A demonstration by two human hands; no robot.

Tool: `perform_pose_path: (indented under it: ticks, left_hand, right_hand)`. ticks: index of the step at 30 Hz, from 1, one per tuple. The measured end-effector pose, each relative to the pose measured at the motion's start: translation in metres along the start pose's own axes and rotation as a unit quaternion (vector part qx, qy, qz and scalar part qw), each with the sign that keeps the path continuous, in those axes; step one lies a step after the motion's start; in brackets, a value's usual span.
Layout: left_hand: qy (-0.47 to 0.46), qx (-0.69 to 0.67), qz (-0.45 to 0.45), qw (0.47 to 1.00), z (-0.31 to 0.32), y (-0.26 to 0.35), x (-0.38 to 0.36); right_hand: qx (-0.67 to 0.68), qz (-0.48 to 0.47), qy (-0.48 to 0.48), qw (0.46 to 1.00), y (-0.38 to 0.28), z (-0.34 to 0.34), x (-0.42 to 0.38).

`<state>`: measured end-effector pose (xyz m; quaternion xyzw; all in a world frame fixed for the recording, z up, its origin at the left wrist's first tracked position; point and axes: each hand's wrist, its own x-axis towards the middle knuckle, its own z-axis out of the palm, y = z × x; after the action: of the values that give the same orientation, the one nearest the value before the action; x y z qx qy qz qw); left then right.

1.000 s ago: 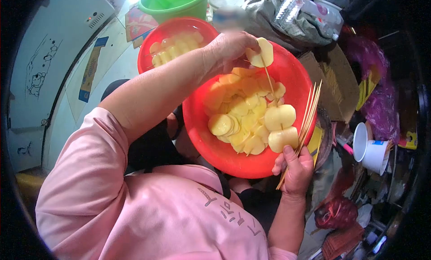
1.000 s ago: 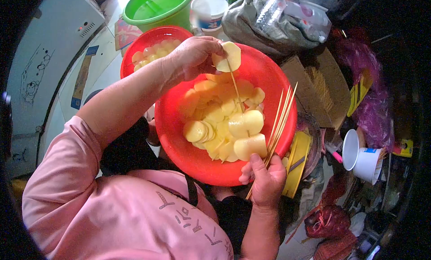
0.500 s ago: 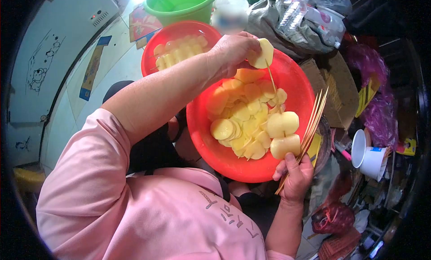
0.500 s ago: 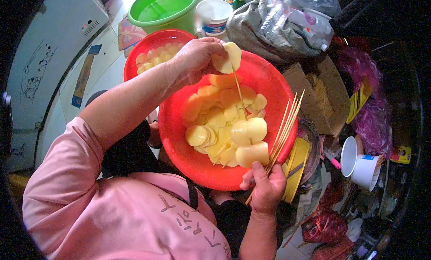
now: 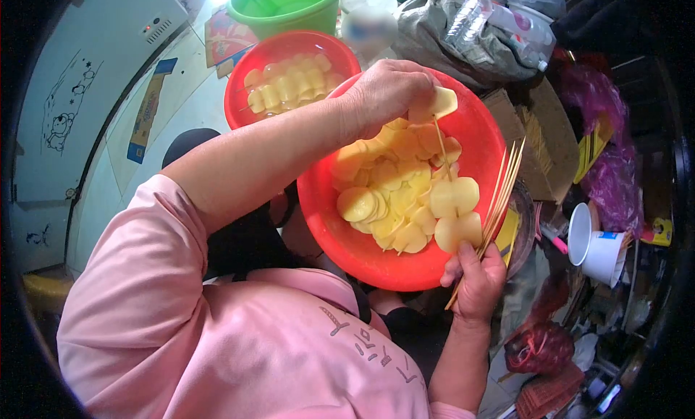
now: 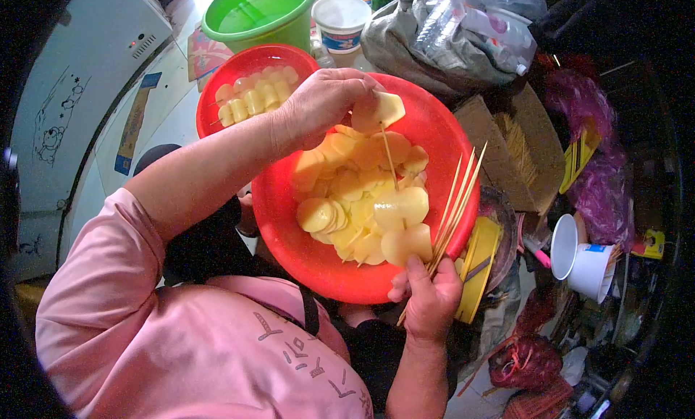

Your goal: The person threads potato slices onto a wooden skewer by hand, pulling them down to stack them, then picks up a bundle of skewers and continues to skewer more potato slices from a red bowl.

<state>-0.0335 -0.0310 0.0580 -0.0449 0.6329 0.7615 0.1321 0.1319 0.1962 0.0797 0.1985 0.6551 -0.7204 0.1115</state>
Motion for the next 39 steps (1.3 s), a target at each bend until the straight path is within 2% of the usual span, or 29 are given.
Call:
perform_pose_path:
  ticks: [2, 4, 8, 14, 18, 24, 26, 27, 29, 30, 33, 34, 35, 36, 37, 38, 39]
  left_hand:
    - [0.004, -0.026, 0.0, 1.0, 0.003, 0.0, -0.001]
    - [0.018, -0.071, -0.05, 0.996, 0.004, 0.006, -0.003]
    - [0.033, -0.097, -0.091, 0.991, 0.003, 0.006, -0.002]
    - [-0.017, -0.102, -0.119, 0.987, 0.002, 0.005, -0.005]
    - [-0.109, -0.021, -0.164, 0.98, 0.017, -0.007, -0.019]
    - [-0.115, -0.038, -0.166, 0.979, 0.026, -0.011, -0.02]
    - [-0.131, 0.053, -0.165, 0.976, 0.025, -0.007, -0.017]
    - [-0.131, 0.053, -0.166, 0.976, 0.024, -0.007, -0.014]
    - [-0.071, 0.073, -0.145, 0.984, 0.021, -0.005, -0.006]
    - [-0.072, 0.073, -0.146, 0.984, 0.018, -0.007, 0.001]
    - [-0.071, 0.361, -0.05, 0.929, 0.006, -0.032, 0.023]
    - [-0.073, 0.361, -0.049, 0.928, 0.005, -0.047, 0.027]
    - [-0.075, 0.504, 0.002, 0.861, 0.008, -0.051, 0.024]
    - [-0.075, 0.632, 0.055, 0.769, 0.01, -0.054, 0.024]
    - [-0.094, 0.657, -0.032, 0.747, 0.017, -0.057, 0.024]
    - [-0.096, 0.657, -0.032, 0.747, 0.02, -0.059, 0.024]
    - [-0.112, 0.679, -0.046, 0.724, 0.022, -0.064, 0.025]
  right_hand:
    - [-0.003, -0.001, 0.004, 1.0, 0.001, 0.0, 0.0]
    - [0.003, -0.009, -0.01, 1.0, 0.002, 0.0, 0.001]
    - [0.011, -0.011, -0.034, 0.999, 0.001, -0.002, 0.0]
    - [0.027, -0.009, -0.036, 0.999, 0.003, 0.0, 0.0]
    - [0.026, 0.006, -0.021, 0.999, 0.004, 0.002, 0.002]
    - [0.036, 0.005, -0.022, 0.999, 0.004, 0.002, 0.003]
    - [0.035, 0.003, -0.019, 0.999, 0.004, 0.001, 0.003]
    - [0.038, 0.0, -0.016, 0.999, 0.003, -0.001, 0.004]
    - [0.042, -0.003, -0.012, 0.999, 0.002, -0.005, 0.005]
    - [0.053, -0.001, -0.001, 0.999, 0.002, -0.007, 0.005]
    - [0.069, -0.006, 0.012, 0.998, -0.002, -0.008, 0.006]
    - [0.075, -0.012, 0.013, 0.997, -0.003, -0.008, 0.006]
    - [0.075, -0.012, 0.014, 0.997, -0.003, -0.009, 0.006]
    - [0.081, -0.009, 0.016, 0.997, -0.003, -0.01, 0.007]
    - [0.087, -0.006, 0.019, 0.996, -0.003, -0.012, 0.007]
    - [0.087, -0.006, 0.021, 0.996, -0.004, -0.012, 0.007]
    - [0.084, -0.004, 0.018, 0.996, -0.005, -0.012, 0.006]
